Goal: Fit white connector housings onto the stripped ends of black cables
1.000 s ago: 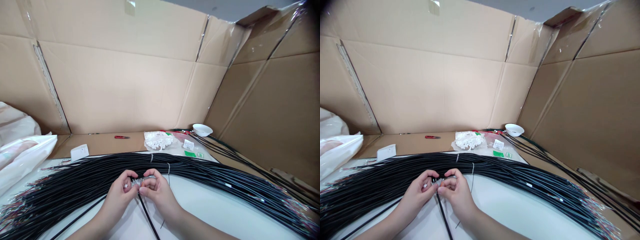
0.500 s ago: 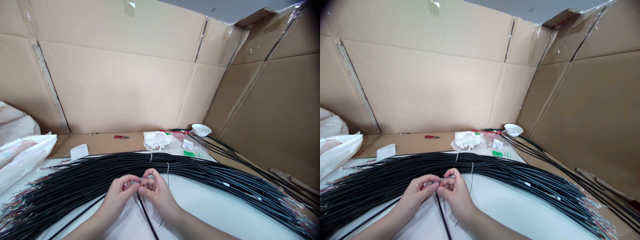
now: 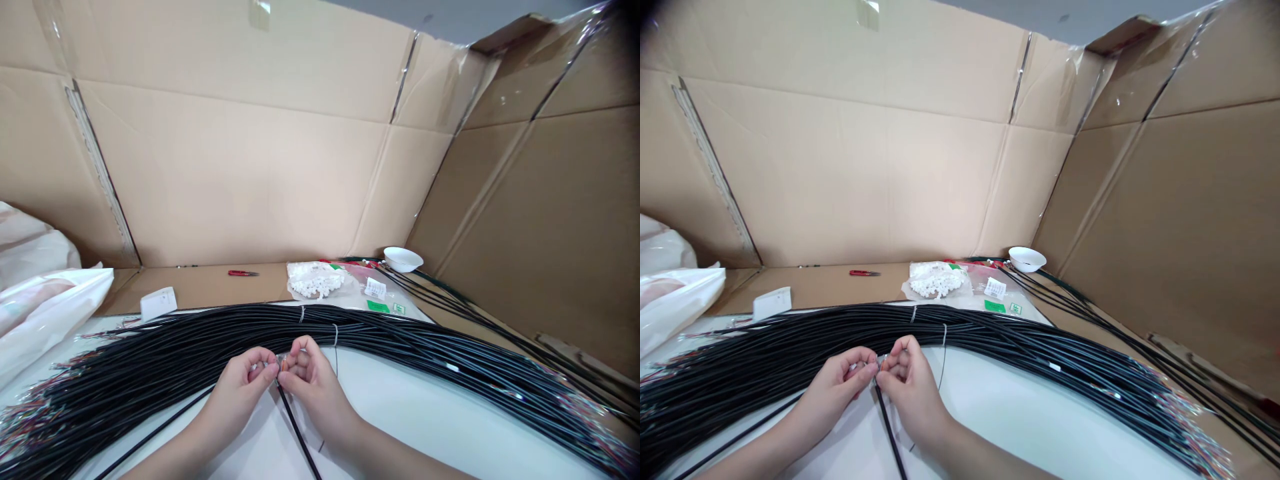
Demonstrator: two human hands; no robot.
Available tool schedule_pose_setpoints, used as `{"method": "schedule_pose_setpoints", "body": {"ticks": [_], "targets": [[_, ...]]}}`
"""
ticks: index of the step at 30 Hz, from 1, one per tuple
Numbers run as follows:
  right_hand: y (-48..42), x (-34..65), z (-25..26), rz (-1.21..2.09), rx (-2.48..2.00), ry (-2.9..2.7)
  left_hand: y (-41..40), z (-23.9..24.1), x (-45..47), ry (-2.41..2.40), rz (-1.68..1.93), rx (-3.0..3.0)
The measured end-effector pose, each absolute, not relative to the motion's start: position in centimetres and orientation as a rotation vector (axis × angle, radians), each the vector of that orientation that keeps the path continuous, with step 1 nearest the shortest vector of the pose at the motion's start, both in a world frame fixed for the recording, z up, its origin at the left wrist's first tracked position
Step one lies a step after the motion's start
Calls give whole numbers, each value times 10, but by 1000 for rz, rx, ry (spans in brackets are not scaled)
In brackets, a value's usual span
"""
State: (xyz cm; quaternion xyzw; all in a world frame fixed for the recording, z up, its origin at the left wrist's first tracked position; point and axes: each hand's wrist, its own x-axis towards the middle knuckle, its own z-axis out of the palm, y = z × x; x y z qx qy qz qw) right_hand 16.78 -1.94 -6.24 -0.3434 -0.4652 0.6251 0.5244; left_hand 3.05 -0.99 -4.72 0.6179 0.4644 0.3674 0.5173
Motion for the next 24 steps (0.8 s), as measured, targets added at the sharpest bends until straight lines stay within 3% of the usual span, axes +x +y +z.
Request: {"method": "schedule_pose_setpoints", "body": {"ticks": [24], "targets": [[-19,170,-54,1203,-1120,-1313,-12,-49,30,1112,920,1532]]}}
